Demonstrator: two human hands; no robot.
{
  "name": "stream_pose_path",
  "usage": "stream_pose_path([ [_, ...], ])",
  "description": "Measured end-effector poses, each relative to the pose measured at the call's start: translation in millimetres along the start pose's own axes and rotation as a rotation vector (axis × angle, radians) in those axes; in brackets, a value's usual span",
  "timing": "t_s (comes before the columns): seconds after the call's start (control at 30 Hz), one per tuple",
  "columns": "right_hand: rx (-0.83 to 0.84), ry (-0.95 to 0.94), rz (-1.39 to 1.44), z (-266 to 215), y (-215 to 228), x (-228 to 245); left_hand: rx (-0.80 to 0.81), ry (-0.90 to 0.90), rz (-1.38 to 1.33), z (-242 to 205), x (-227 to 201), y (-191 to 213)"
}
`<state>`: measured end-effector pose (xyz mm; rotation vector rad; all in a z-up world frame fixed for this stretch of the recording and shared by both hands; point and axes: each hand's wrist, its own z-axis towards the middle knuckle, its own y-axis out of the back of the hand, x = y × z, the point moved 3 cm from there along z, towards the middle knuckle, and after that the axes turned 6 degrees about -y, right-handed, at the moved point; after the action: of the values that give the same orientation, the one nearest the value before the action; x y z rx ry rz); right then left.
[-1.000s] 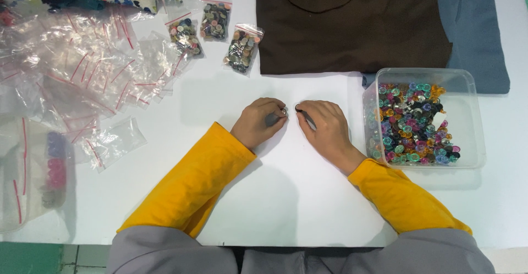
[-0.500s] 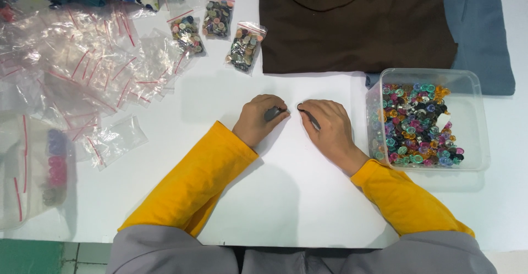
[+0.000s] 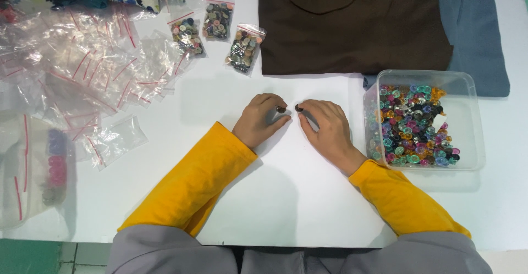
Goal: The person sorts colorful buttons from a plastic container onto a white table, then places them into small clear zip-lock bags. The person repeats this process multiple times, handling buttons by hand and sealing each bag after filling it.
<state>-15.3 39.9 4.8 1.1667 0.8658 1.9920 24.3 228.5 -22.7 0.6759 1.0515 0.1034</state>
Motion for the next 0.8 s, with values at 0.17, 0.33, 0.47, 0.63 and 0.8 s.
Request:
stream_pose_path([
  [0.17,-0.116,0.092,0.031,-8.7,13.9,10.1,-0.095,-0.232,0.166,0.6,-15.5,0.3],
  [0.33,-0.450,0.375,-0.138,-34.7,43.6,33.1,-0.259,-0.533,0.211,16.4,-30.8,-30.3],
  [0.47,-0.575,0.447,-0.379,-54.0,91.0,6.2,-0.288,-0.595,0.022,45.7,-76.0,-55.6],
  [0.63,-0.321,-0.002,-0.553,-16.7,149.9,-40.2,-0.222,-0.655,-0.066,92.3,-131.3,-93.4],
  [0.8,0.158,-0.403,-0.348,-11.1,154.3,-103.0,-0.041,-0.544,0.471,140.5,-105.1,-166.3],
])
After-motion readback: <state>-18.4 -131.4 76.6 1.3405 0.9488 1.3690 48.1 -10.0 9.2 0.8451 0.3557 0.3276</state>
